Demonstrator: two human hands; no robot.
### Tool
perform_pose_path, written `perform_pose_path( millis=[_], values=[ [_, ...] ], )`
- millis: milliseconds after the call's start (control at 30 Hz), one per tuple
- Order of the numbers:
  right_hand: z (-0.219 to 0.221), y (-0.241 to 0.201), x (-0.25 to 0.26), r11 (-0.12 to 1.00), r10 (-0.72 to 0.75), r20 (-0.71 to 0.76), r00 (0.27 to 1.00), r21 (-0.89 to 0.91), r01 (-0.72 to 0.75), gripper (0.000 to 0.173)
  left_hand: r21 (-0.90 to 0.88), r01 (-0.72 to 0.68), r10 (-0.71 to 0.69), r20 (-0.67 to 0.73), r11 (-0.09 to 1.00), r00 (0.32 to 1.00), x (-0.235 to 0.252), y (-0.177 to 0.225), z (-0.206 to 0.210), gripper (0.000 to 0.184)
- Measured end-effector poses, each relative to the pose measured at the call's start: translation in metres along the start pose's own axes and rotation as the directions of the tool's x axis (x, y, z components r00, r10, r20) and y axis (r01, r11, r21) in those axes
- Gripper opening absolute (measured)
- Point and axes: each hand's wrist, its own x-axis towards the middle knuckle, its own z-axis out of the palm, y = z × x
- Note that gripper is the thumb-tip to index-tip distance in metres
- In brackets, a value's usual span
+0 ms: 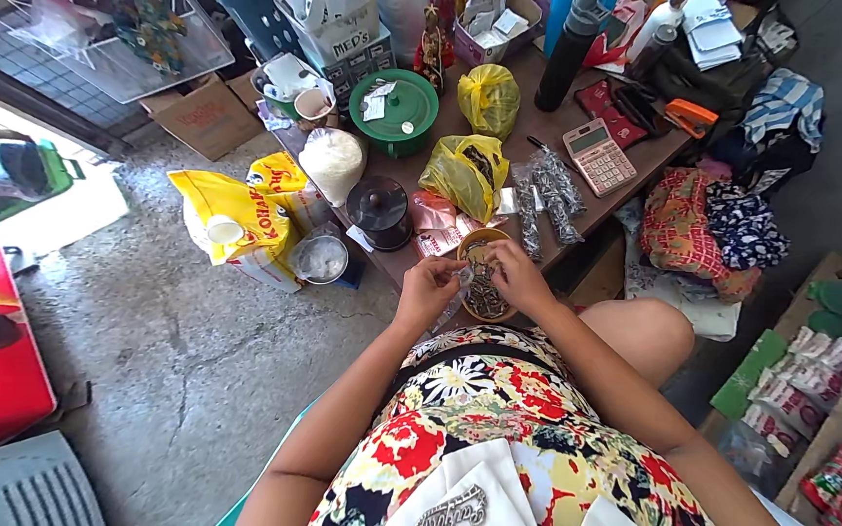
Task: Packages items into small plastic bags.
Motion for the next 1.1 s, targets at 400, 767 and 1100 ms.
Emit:
perform_pose_path(
  millis=[400, 767, 1100],
  values=[
    [0.044, 0.015, 0.011, 0.973, 0.053, 0.249, 0.967, -0.233, 0.007, 0.029, 0.094, -0.069, 0.069, 0.003, 0.993, 0.998, -0.001, 0.000, 0.002, 0.022],
    [0.011, 0.008, 0.009, 0.973, 0.208, 0.188, 0.960, -0.135, -0.185, 0.022, 0.140, -0.044, 0.037, 0.054, 0.989, 0.998, 0.005, -0.004, 0.008, 0.022],
    [-0.044, -0.015, -0.006, 0.940, 0.239, 0.147, 0.960, 0.213, -0.267, 0.021, 0.073, 0.019, -0.028, 0.130, 0.997, 0.991, 0.011, -0.002, 0.016, 0.024]
  ],
)
